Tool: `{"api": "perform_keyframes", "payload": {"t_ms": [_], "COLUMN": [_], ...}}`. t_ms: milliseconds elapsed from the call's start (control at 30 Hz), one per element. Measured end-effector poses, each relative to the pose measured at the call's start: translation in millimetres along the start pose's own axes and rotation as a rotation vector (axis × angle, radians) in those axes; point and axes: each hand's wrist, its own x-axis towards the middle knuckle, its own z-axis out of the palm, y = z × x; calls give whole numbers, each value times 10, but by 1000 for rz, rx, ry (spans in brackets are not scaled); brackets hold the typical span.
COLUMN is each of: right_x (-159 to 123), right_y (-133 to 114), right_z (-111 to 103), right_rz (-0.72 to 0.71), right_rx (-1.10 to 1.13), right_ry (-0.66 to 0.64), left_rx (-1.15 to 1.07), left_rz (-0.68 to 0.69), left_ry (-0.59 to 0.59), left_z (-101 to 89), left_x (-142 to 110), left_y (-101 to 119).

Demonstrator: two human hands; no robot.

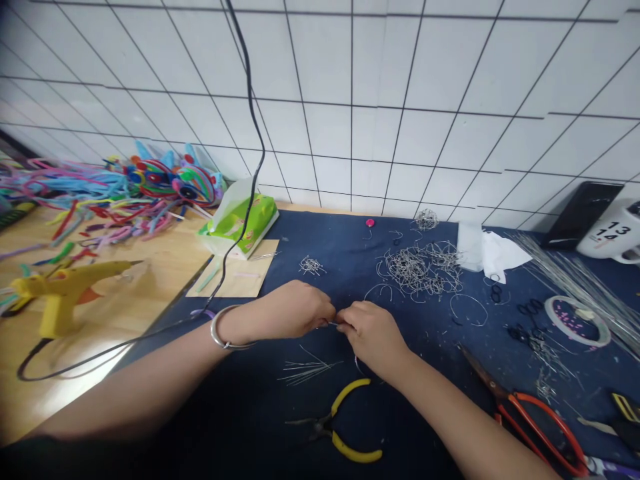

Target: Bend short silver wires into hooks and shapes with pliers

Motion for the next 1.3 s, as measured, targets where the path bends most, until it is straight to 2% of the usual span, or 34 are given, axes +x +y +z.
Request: {"api": "perform_keyframes", "payload": {"t_ms": [67,233,367,467,600,667,767,833,1000,1300], "right_x": [-5,-14,-10,4,32,40,42,40,32,-13], "right_y": [13,-23,-47,-30,-10,-14,-25,-27,4,-28], "right_z": [12,2,-25,-55,-123,-154,-173,-170,-125,-97], "right_rz": [18,32,30,43,71,74,61,52,22,-38], "right_rx": [-18,54,111,63,23,19,26,28,-42,-364], "right_ry": [-34,-146,-227,-231,-172,-151,-134,-109,-34,100], "left_rx": [16,-35,-75,-117,-156,-114,-50,-62,-79,77], "left_rz": [4,53,61,59,101,57,-76,-107,-37,-68], "left_ry": [-16,-206,-235,-286,-352,-299,-102,-5,27,147], "left_z": [3,-35,-92,-132,-178,-195,-192,-163,-41,53], "left_x": [-11,-67,-104,-120,-120,-111,-76,-39,52,101], "left_y": [6,-55,-112,-112,-56,-40,-43,-45,15,147]}}
